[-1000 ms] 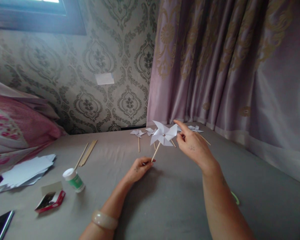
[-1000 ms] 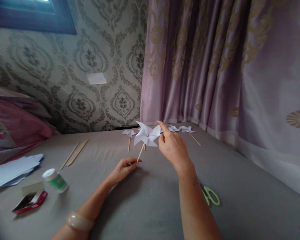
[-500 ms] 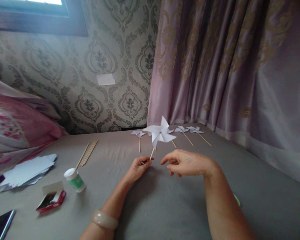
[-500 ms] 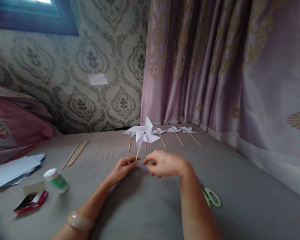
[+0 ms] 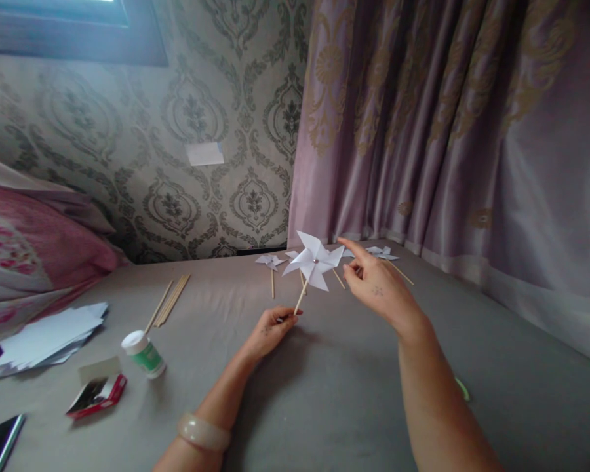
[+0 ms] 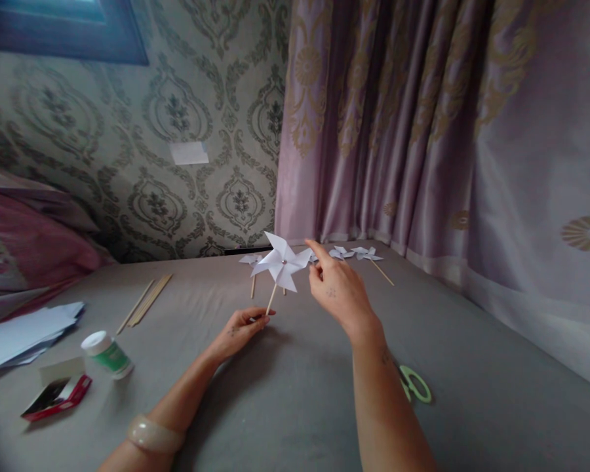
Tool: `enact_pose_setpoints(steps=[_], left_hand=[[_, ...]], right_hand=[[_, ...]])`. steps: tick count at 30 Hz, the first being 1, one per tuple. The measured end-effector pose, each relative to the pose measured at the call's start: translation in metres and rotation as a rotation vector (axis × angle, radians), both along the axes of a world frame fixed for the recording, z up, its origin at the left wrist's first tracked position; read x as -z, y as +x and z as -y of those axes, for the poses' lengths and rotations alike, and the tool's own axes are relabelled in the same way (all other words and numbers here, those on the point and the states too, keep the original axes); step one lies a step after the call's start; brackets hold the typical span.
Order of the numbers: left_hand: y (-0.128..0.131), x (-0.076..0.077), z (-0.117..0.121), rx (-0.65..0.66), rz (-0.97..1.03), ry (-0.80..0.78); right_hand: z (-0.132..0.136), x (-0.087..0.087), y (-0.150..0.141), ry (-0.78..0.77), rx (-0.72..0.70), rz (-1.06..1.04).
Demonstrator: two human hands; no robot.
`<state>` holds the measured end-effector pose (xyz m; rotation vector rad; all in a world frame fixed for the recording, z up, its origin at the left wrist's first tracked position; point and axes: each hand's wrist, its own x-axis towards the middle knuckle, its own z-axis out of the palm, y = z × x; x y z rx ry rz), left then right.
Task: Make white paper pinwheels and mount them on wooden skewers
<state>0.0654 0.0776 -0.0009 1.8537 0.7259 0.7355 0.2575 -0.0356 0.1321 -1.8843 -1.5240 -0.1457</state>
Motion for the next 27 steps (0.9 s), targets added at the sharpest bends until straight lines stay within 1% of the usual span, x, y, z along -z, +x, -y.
enact_pose_setpoints(steps=[2, 3, 4, 5, 6, 7, 8, 9, 10, 11, 12, 14, 16, 18, 19, 22, 24, 27], left_hand=[[-0.0005, -0.0011, 0.0009, 0.005, 0.005, -0.015], [-0.0006, -0.0016, 0.0014, 0.004, 0.012, -0.027], [-0.0007, -0.0019, 0.0018, 0.001, 0.021, -0.040], [-0.0006, -0.0021, 0.0021, -0.007, 0.033, -0.054], [-0.0005, -0.0022, 0.0024, -0.013, 0.045, -0.069], [-0.0003, -0.0022, 0.0026, -0.019, 0.056, -0.082], [-0.0001, -0.0022, 0.0027, -0.022, 0.066, -0.091], [0.0000, -0.0021, 0.0027, -0.021, 0.072, -0.098], [0.0002, -0.0019, 0.0027, -0.018, 0.075, -0.103], [0.0004, -0.0017, 0.0027, -0.015, 0.073, -0.106], [0.0006, -0.0014, 0.0026, -0.015, 0.069, -0.108], [0.0008, -0.0009, 0.0024, -0.016, 0.065, -0.106], [0.0010, -0.0008, 0.0023, -0.017, 0.070, -0.097], [0.0008, -0.0012, 0.0023, -0.016, 0.076, -0.090], [0.0006, -0.0015, 0.0024, -0.015, 0.074, -0.090], [-0.0001, -0.0027, 0.0031, -0.020, 0.061, -0.092], [-0.0003, -0.0032, 0.0036, -0.020, 0.054, -0.093], [-0.0003, -0.0029, 0.0038, -0.015, 0.046, -0.091]], right_hand=[[-0.0004, 0.0010, -0.0001, -0.044, 0.040, 0.049], [0.0000, 0.0018, -0.0002, -0.084, 0.054, 0.067], [0.0009, 0.0027, -0.0003, -0.150, 0.038, 0.075], [0.0022, 0.0038, -0.0008, -0.254, -0.022, 0.067], [0.0036, 0.0049, -0.0017, -0.394, -0.127, 0.039], [0.0051, 0.0059, -0.0030, -0.542, -0.258, -0.009], [0.0063, 0.0067, -0.0046, -0.659, -0.383, -0.066], [0.0072, 0.0070, -0.0063, -0.716, -0.478, -0.121], [0.0075, 0.0070, -0.0078, -0.708, -0.531, -0.166], [0.0074, 0.0066, -0.0088, -0.645, -0.547, -0.196], [0.0068, 0.0060, -0.0092, -0.545, -0.536, -0.211], [0.0049, 0.0044, -0.0079, -0.321, -0.467, -0.232], [0.0029, 0.0029, -0.0050, -0.119, -0.358, -0.256], [0.0017, 0.0020, -0.0025, 0.043, -0.239, -0.259], [0.0015, 0.0016, -0.0020, 0.094, -0.191, -0.247], [0.0013, 0.0007, -0.0039, 0.147, -0.092, -0.159], [0.0010, 0.0000, -0.0064, 0.129, -0.052, -0.073], [0.0012, 0.0002, -0.0082, 0.061, 0.004, 0.047]])
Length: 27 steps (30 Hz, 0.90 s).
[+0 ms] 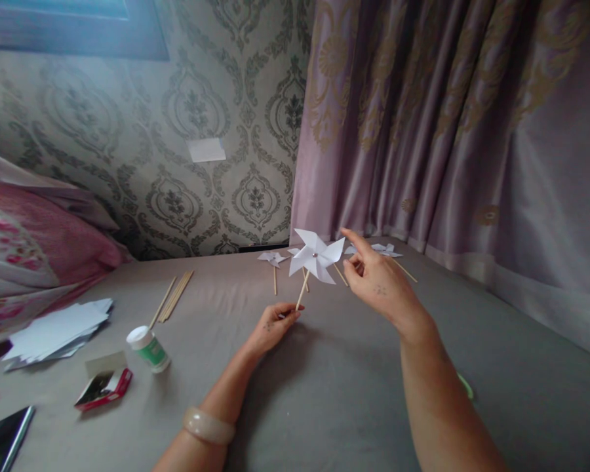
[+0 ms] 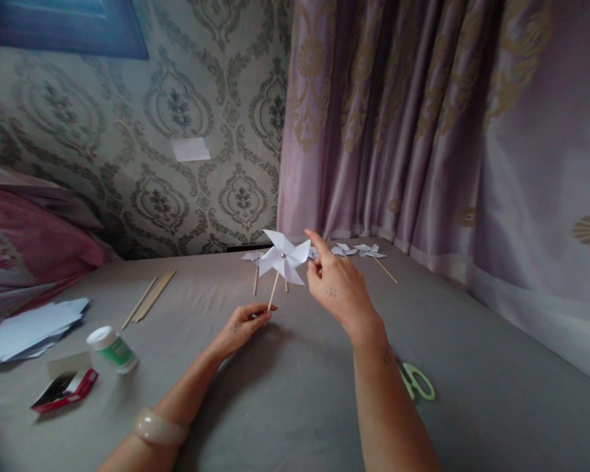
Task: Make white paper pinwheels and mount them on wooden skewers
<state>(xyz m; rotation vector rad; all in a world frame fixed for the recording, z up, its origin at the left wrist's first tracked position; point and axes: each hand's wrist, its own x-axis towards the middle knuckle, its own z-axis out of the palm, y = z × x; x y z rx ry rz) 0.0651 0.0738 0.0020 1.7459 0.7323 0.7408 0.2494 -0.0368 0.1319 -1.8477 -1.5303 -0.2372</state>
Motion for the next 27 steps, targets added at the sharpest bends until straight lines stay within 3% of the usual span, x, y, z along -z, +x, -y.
enact_pose_setpoints(steps=[3, 6, 8, 11, 15, 17, 19, 21, 24, 25, 27], left_hand=[[0.000, 0.001, -0.001, -0.006, 0.005, 0.010], [0.000, 0.002, -0.002, -0.021, 0.013, 0.015], [-0.001, 0.002, -0.002, -0.026, 0.015, 0.016], [0.000, 0.001, 0.000, -0.020, 0.018, 0.008], [0.001, 0.001, 0.000, -0.010, 0.022, -0.009], [0.001, 0.002, -0.001, -0.009, 0.022, -0.006], [0.001, 0.003, -0.001, -0.010, 0.017, -0.002], [0.001, 0.003, -0.002, -0.016, 0.011, 0.002], [0.000, 0.002, 0.000, -0.022, 0.013, 0.000], [0.000, 0.001, 0.000, -0.018, 0.015, -0.001], [0.000, -0.001, 0.001, -0.012, 0.016, -0.001]], right_hand=[[0.003, 0.003, 0.003, -0.210, 0.012, 0.069], [0.008, 0.007, 0.006, -0.646, -0.209, 0.001], [0.009, 0.007, 0.007, -0.753, -0.372, -0.086], [0.008, 0.004, 0.004, -0.488, -0.412, -0.153], [0.003, -0.004, -0.002, -0.078, -0.165, -0.158], [0.002, -0.006, -0.002, 0.040, -0.048, -0.115], [0.002, -0.005, -0.002, 0.045, 0.002, -0.088], [0.004, -0.004, 0.000, -0.159, -0.053, -0.140], [0.012, -0.003, -0.002, -0.732, -0.394, -0.292], [0.014, -0.004, -0.004, -0.832, -0.506, -0.332], [0.018, -0.007, -0.008, -0.783, -0.610, -0.381]])
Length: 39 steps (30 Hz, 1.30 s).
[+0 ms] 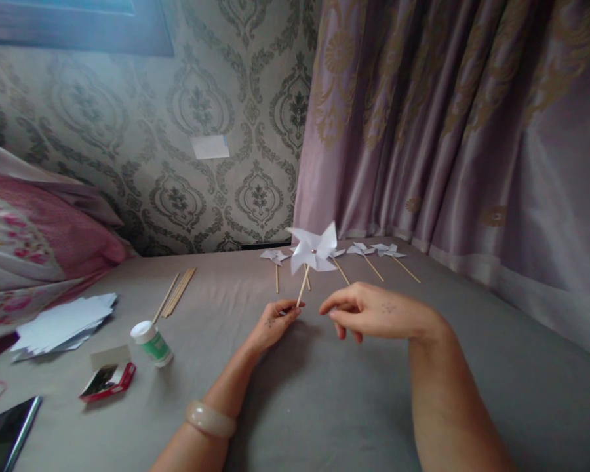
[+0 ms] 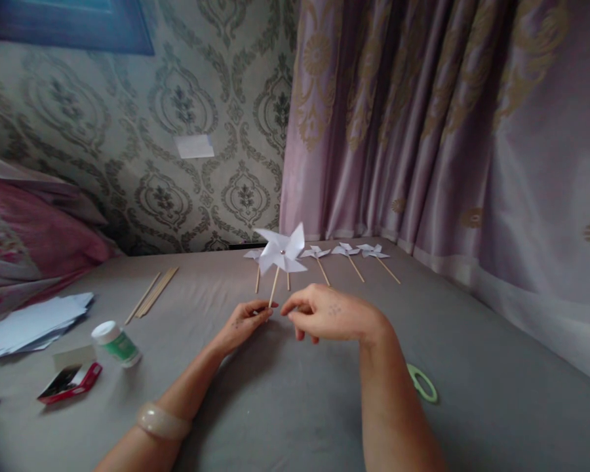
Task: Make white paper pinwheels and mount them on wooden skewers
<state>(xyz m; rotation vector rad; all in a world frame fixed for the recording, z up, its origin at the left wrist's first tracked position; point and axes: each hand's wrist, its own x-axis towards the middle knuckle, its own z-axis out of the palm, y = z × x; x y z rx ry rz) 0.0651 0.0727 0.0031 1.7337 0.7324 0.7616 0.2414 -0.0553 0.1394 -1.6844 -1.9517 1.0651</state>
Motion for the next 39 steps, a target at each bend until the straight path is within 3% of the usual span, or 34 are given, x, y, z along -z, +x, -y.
enact_pose_setpoints(steps=[6, 9, 11, 12, 15, 16, 18, 24, 27, 30, 33, 36, 39], left_hand=[[0.000, 0.001, -0.001, -0.005, -0.005, 0.013], [0.001, 0.003, -0.002, -0.006, 0.007, 0.016], [0.000, 0.003, -0.002, -0.005, 0.012, 0.019], [0.000, 0.003, -0.002, -0.003, 0.012, 0.019], [0.000, 0.000, 0.000, 0.002, 0.011, 0.014], [0.000, -0.001, 0.000, 0.002, 0.009, 0.011], [0.000, -0.002, 0.001, -0.002, 0.003, 0.005], [0.000, 0.002, -0.001, -0.010, -0.010, 0.014], [0.001, 0.004, -0.002, -0.002, -0.005, 0.012], [0.001, 0.006, -0.003, 0.018, 0.004, 0.003], [0.001, 0.006, -0.003, 0.031, 0.007, -0.001], [0.000, 0.006, -0.004, -0.003, 0.005, -0.019], [-0.001, 0.007, -0.005, -0.063, 0.023, -0.018]], right_hand=[[-0.010, 0.000, 0.002, 0.532, 0.370, -0.108], [-0.019, 0.006, 0.010, 0.656, 0.561, 0.000], [-0.020, 0.010, 0.011, 0.591, 0.611, 0.109], [-0.020, 0.011, 0.010, 0.489, 0.558, 0.152], [-0.012, 0.009, 0.002, 0.056, 0.144, 0.152], [-0.009, 0.008, -0.001, -0.017, 0.031, 0.112], [-0.005, 0.004, -0.005, 0.010, -0.020, 0.026], [-0.010, 0.004, 0.003, 0.360, 0.299, -0.020], [-0.018, 0.006, 0.007, 0.609, 0.517, 0.070], [-0.021, 0.008, 0.007, 0.711, 0.595, 0.260], [-0.016, 0.009, 0.008, 0.481, 0.533, 0.474], [-0.008, 0.010, 0.010, 0.112, 0.271, 0.409], [-0.004, 0.010, 0.011, 0.114, 0.167, 0.260]])
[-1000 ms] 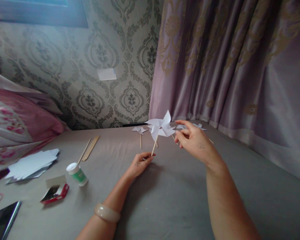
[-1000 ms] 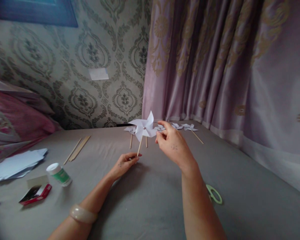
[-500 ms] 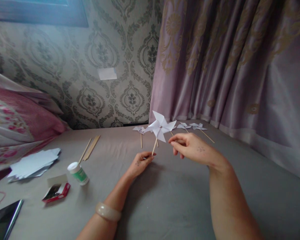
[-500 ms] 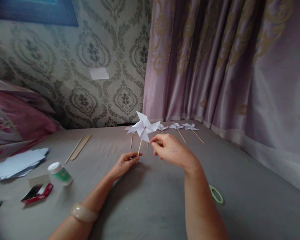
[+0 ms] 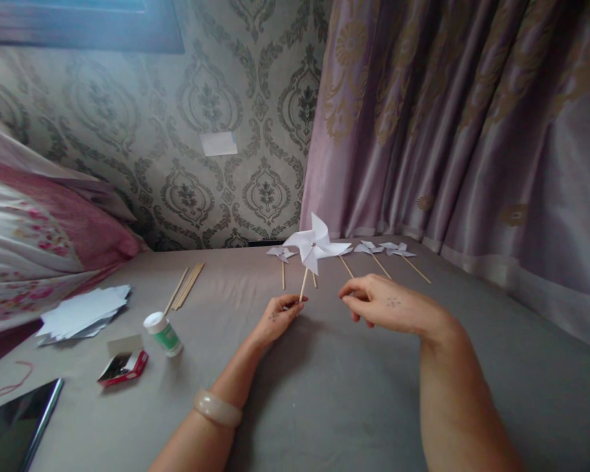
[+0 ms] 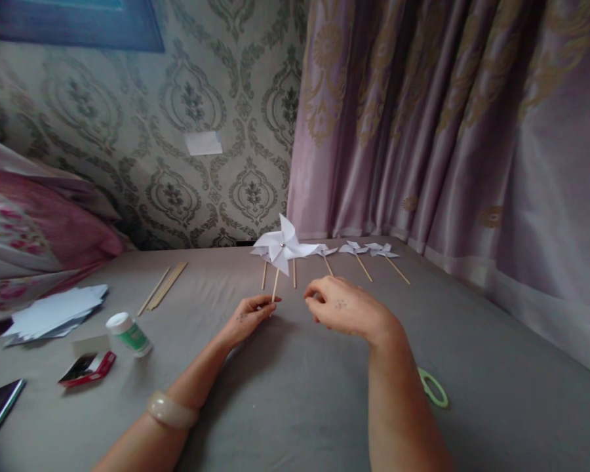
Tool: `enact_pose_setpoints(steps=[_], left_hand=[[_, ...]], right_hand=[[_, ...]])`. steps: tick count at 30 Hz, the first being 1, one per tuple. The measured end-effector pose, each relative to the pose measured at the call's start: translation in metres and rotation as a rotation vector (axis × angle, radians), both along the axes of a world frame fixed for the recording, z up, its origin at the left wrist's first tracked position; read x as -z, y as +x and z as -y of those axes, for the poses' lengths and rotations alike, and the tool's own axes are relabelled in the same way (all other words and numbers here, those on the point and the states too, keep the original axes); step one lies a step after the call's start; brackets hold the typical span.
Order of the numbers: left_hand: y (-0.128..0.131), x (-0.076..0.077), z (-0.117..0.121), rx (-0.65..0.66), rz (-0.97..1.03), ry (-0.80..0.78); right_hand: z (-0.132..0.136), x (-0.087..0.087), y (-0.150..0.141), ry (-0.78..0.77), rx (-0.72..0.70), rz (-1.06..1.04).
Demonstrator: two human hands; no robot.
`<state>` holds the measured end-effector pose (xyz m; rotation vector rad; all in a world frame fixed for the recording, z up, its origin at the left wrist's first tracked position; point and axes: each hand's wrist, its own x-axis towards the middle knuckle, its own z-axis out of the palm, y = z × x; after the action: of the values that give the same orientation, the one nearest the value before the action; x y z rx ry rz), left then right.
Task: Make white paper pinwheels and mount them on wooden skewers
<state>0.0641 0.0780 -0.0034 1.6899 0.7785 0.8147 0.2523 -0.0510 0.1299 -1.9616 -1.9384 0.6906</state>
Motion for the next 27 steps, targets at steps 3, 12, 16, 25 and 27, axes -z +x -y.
enact_pose_setpoints(steps=[3, 12, 16, 25, 27], left_hand=[[-0.003, 0.001, -0.004, -0.066, 0.021, 0.008], [-0.025, 0.010, -0.039, -0.443, 0.025, 0.048], [-0.035, 0.015, -0.048, -0.572, 0.031, 0.027], [-0.038, 0.008, -0.045, -0.618, 0.130, -0.043], [-0.034, 0.005, -0.043, -0.600, 0.149, -0.041]], right_hand=[[-0.001, 0.001, 0.004, 0.062, 0.004, 0.020], [0.005, 0.006, 0.026, 0.159, 0.052, 0.037], [0.009, 0.004, 0.035, 0.220, 0.097, -0.041], [0.057, -0.040, 0.031, 1.059, 0.760, -0.449], [0.067, -0.047, 0.028, 1.226, 0.819, -0.453]])
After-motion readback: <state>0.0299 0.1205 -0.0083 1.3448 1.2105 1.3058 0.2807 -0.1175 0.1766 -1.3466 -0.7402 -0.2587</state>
